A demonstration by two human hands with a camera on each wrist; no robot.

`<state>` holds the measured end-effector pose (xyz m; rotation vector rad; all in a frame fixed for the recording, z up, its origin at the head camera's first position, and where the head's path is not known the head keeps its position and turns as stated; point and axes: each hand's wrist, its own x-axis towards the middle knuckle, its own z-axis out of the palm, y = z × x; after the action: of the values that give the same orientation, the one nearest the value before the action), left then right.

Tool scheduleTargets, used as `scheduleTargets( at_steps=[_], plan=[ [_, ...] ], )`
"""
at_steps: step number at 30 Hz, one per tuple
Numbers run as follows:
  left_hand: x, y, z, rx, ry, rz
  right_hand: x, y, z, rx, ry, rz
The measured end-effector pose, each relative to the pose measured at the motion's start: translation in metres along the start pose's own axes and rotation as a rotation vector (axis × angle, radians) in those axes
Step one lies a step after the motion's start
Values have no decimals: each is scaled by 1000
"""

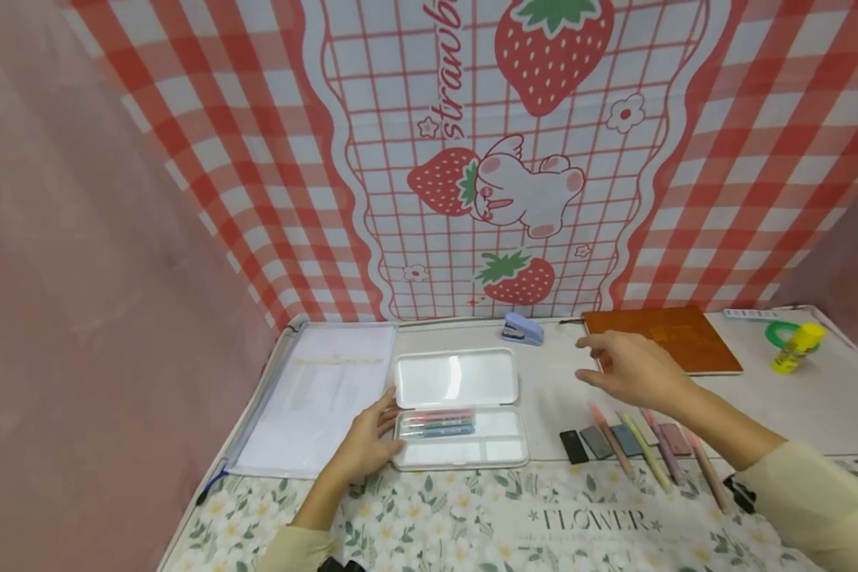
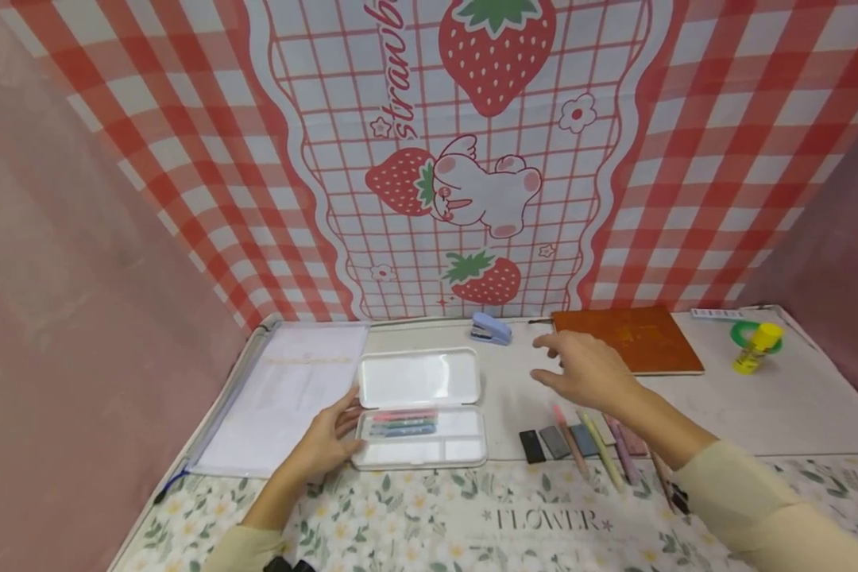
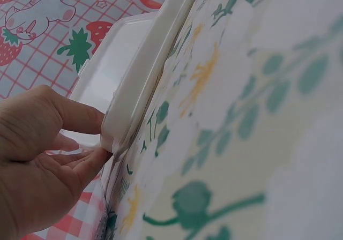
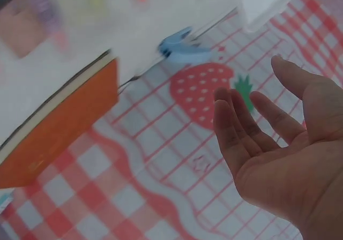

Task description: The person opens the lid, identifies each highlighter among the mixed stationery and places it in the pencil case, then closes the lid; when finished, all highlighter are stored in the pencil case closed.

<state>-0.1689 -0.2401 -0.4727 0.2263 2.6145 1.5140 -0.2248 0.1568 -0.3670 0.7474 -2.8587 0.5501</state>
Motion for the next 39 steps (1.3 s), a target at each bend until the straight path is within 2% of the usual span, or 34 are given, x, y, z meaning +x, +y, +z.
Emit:
scheduleTargets(
  at_steps=[4, 8, 17, 21, 26, 30, 33, 39],
  plan=[
    [-3, 1, 0, -28, 1, 13, -11, 14, -4, 12, -26, 46],
    [-3, 3, 0, -44, 2, 20, -17, 22, 2, 21, -50, 72],
    [1, -3, 1, -18, -8, 18, -29, 33, 44, 106, -153, 95],
    [0, -3, 1, -13, -12, 19, -32, 35, 59, 94, -182, 117],
    [0, -2, 0, -5, -10, 14, -31, 33, 67, 41, -180, 179],
    [-1, -2, 0, -4, -5, 21, -31, 31, 68, 34, -161, 217],
    [-1, -1, 0, -18, -9, 32, -30, 30, 63, 72, -126, 201],
    [-2, 0, 0, -18, -10, 24, -20, 24, 33, 152, -87, 154]
  ],
)
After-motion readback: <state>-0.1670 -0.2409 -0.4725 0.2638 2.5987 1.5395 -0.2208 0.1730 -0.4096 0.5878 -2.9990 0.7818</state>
